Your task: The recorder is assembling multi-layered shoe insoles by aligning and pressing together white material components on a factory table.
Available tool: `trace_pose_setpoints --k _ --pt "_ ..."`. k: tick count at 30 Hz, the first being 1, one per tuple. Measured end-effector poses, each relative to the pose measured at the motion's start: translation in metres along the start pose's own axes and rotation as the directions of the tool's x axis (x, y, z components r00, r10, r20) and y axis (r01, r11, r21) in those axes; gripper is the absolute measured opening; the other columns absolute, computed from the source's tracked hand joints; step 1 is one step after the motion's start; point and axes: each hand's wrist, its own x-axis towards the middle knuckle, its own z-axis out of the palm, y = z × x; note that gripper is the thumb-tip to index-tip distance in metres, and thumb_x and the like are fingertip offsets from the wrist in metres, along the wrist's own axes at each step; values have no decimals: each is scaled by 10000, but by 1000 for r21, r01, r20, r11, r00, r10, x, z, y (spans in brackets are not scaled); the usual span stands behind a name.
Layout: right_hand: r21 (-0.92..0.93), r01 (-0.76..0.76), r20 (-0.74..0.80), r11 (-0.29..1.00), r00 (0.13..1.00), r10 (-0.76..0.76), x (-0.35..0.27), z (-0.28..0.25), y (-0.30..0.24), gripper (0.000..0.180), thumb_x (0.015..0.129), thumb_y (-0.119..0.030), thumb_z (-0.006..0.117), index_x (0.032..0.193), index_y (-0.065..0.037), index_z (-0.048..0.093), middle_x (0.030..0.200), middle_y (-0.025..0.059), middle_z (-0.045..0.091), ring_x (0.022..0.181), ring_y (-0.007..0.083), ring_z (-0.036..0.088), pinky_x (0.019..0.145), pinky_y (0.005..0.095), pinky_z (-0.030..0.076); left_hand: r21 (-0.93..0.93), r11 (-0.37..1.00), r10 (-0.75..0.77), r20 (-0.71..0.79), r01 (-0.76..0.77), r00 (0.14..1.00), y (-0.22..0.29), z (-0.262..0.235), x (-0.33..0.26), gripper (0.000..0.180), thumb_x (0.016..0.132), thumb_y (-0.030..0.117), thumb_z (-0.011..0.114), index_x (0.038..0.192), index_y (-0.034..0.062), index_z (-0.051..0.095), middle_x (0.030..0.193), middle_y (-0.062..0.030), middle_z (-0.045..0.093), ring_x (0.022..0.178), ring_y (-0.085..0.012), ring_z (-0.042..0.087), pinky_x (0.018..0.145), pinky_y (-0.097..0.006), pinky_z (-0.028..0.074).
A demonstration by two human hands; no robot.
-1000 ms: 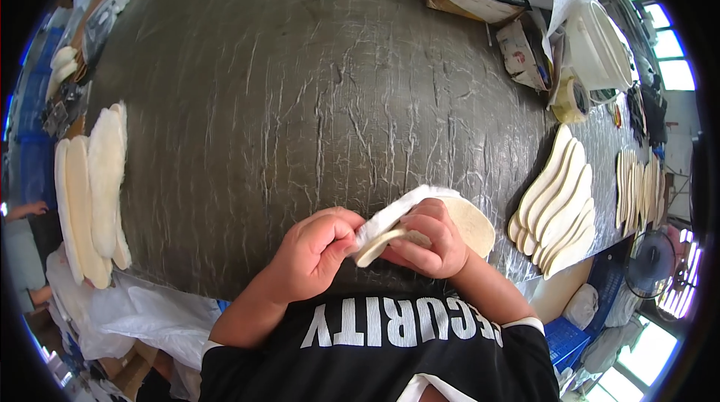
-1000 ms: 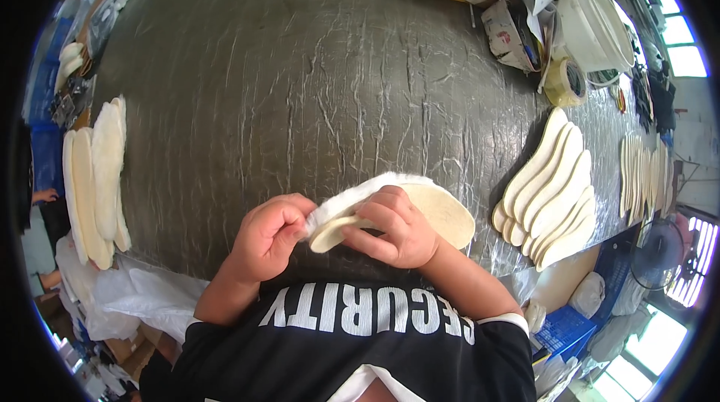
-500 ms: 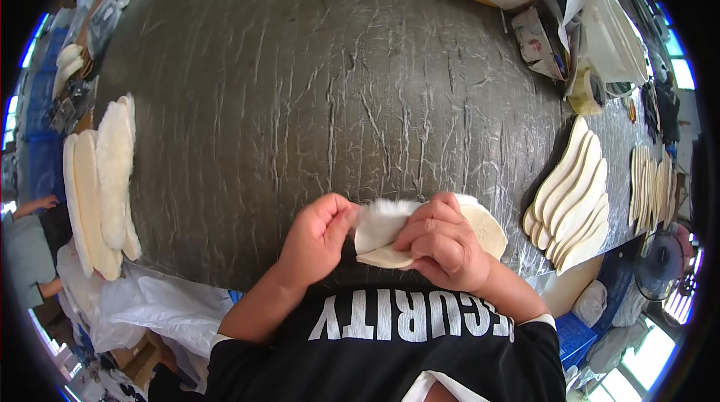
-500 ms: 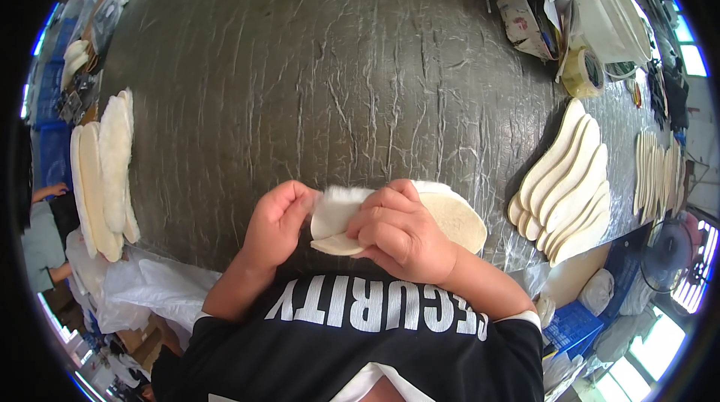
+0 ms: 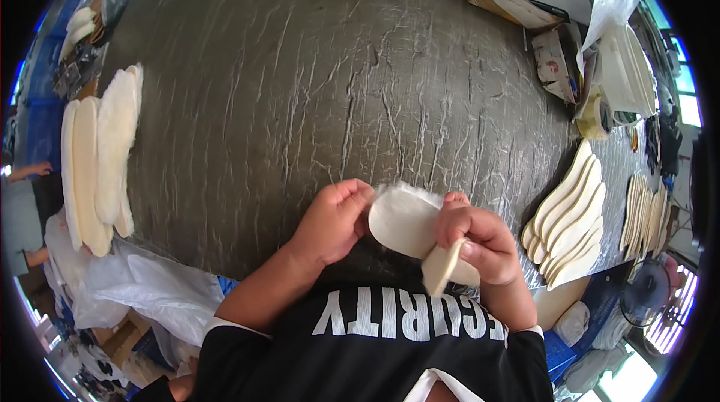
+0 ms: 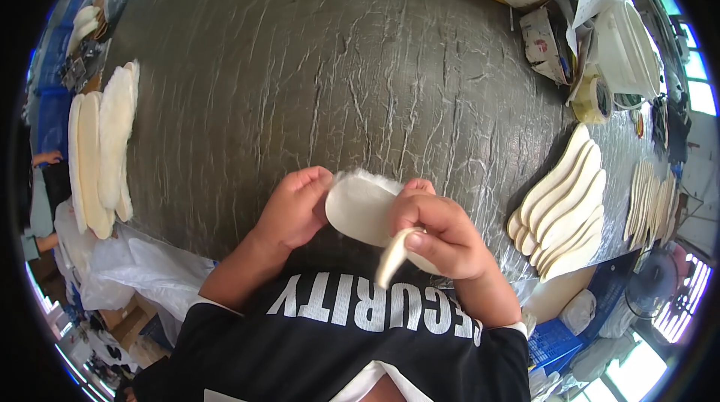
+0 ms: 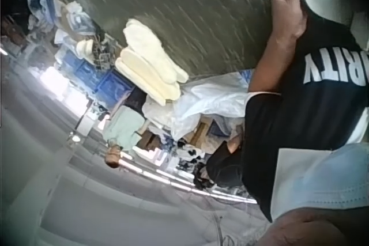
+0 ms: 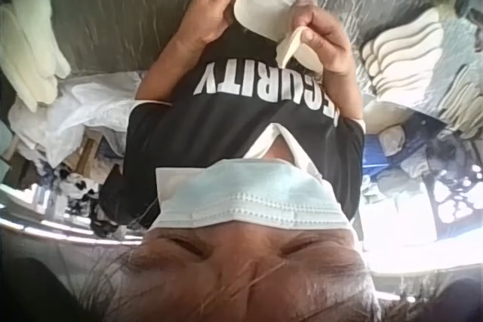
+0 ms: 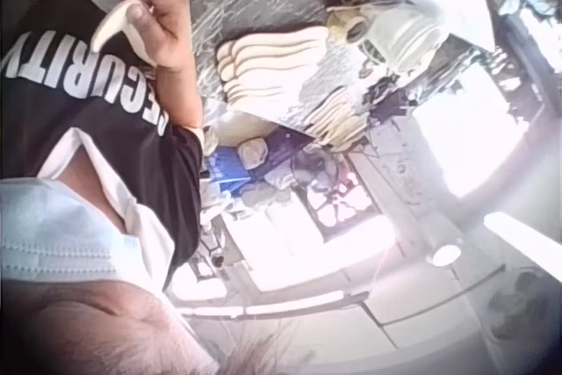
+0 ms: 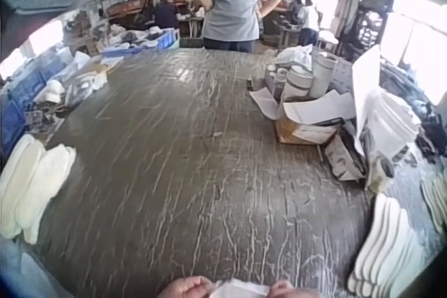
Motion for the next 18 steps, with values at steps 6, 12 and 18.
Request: trace_pose_setpoints --k 6,12,18 --pt "-256 -216 -263 942 954 147 1 16 0 95 870 -125 667 860 -48 612 807 34 612 751 190 510 830 331 361 339 923 156 101 -181 983 7 4 -5 165 1015 185 534 959 42 594 812 2 601 706 -74 560 624 -232 468" --pt "-196 -394 -417 898 862 287 8 25 1 105 867 -134 691 861 -47 633 772 58 633 771 228 516 797 344 383 449 854 232 127 -264 964 13 15 -9 178 1014 197 544 928 48 589 760 36 556 654 -33 489 586 -194 412" --pt "-398 -329 -408 857 900 156 8 28 4 119 848 -152 714 886 -58 651 780 59 645 767 240 492 791 349 384 474 830 253 149 -293 956 14 18 -9 166 1010 179 550 917 46 587 758 40 554 655 -25 486 586 -187 411"
